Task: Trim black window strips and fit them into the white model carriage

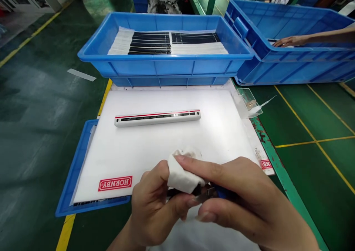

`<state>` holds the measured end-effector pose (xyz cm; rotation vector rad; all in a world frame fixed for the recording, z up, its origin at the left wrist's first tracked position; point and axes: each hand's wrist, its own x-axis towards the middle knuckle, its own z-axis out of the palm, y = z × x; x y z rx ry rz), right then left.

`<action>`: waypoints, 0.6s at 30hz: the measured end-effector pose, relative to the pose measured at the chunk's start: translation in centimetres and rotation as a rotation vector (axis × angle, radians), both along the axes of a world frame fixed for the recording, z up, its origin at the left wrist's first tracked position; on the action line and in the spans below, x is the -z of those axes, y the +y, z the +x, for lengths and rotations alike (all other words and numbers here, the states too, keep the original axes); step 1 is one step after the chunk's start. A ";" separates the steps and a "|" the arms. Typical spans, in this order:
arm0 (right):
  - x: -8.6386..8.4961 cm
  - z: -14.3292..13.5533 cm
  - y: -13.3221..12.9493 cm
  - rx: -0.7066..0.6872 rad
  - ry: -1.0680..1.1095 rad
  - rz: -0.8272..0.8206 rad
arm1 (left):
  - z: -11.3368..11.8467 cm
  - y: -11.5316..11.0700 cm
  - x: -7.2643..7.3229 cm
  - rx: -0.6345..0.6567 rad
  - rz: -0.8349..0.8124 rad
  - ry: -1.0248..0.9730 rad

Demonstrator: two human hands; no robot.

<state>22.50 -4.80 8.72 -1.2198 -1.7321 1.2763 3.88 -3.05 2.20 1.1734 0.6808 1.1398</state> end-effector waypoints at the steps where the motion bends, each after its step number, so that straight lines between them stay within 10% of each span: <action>1: 0.1 0.0 0.0 -0.001 0.007 -0.009 | 0.0 0.0 0.0 0.007 0.003 -0.007; 18: 0.0 0.2 0.6 -0.020 0.084 -0.176 | -0.6 0.9 0.7 0.112 0.041 0.003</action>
